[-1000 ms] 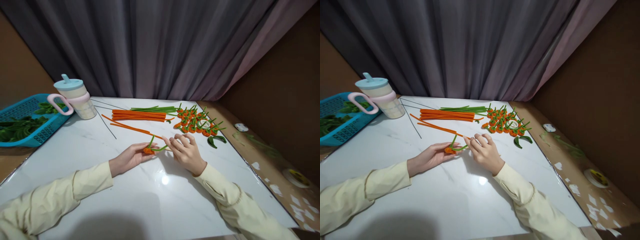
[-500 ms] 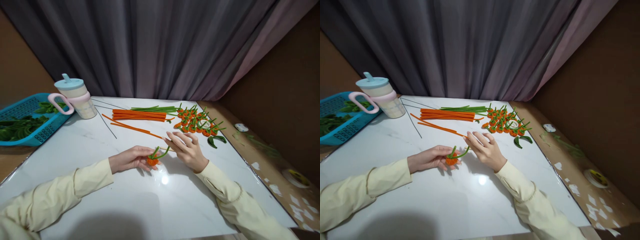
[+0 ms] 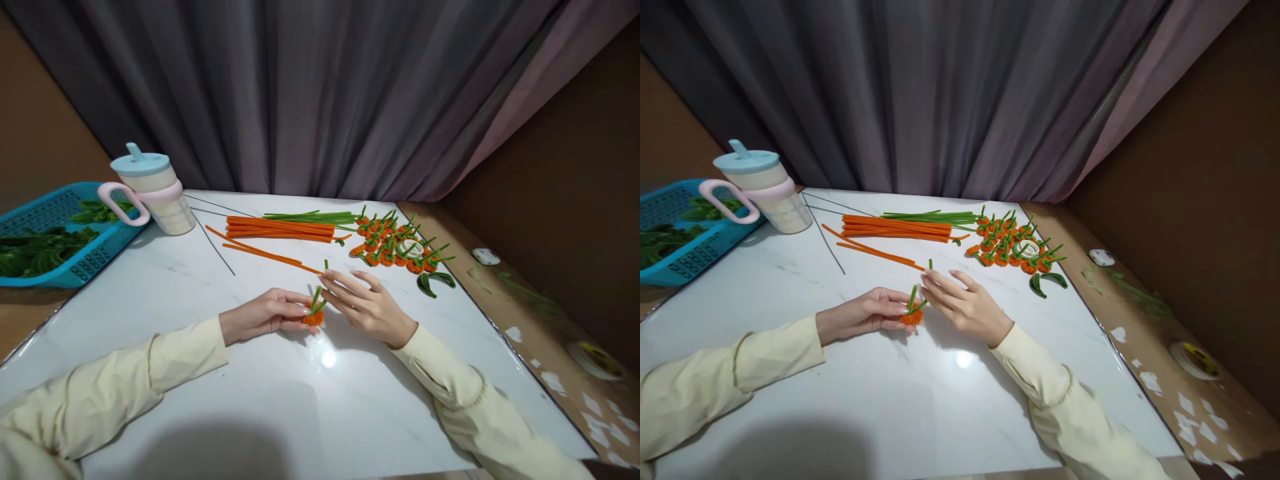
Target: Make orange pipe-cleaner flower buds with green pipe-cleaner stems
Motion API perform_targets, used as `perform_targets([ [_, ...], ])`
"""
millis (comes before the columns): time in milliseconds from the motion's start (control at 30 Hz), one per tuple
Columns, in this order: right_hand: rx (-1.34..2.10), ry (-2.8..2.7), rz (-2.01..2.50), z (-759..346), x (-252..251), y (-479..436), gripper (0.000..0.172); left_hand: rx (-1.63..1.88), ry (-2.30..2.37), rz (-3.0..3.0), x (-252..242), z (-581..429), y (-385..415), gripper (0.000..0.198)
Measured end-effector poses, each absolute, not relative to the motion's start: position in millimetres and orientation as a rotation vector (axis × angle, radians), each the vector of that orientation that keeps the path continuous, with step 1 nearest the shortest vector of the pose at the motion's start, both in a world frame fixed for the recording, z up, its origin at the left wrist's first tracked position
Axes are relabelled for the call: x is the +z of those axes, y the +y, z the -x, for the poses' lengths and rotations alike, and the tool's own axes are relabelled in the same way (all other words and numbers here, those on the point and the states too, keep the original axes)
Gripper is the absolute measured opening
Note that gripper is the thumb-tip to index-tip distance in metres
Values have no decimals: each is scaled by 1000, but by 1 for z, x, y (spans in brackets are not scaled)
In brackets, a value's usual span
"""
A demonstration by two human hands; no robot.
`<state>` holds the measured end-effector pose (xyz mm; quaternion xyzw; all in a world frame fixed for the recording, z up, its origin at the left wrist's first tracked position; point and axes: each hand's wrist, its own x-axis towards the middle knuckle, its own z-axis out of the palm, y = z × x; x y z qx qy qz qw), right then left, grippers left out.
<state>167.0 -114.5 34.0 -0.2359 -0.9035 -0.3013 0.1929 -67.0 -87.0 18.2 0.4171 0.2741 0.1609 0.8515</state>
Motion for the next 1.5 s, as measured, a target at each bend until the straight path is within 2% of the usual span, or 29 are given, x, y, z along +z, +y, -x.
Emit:
perform_targets([
  [233, -763, -2579, 593, -164, 32, -113, 28, 350, 572, -958, 16, 68, -89, 33],
  [467, -836, -2525, 601, -159, 32, -113, 20, 403, 637, -1072, 17, 65, -97, 42],
  [700, -807, -2575, 580, -163, 34, -114, 23, 411, 637, -1110, 20, 63, -100, 42],
  [800, -735, -2510, 824, -168, 38, -111, 33, 417, 633, -1099, 20, 63, -100, 37],
  [933, -572, -2065, 1363, -178, 43, -105, 45, 496, 642, -1044, 15, 63, -98, 34],
  [1067, 61, -2367, 1468, -183, 38, -109, 32, 567, 681, -1098, 13, 63, -99, 34],
  [1133, 209, -2469, 1515, -178, 34, -113, 21, 587, 723, -1154, 14, 62, -101, 34],
  [1200, 165, -2523, 1559, -170, 29, -115, 16, 594, 762, -1195, 15, 61, -104, 35],
  [1367, -32, -2691, 1607, -159, 24, -114, 17, 629, 767, -1293, 17, 60, -111, 34],
  [1500, 177, -2559, 1556, -163, 32, -123, 22, 697, 786, -1372, 16, 61, -114, 30],
])
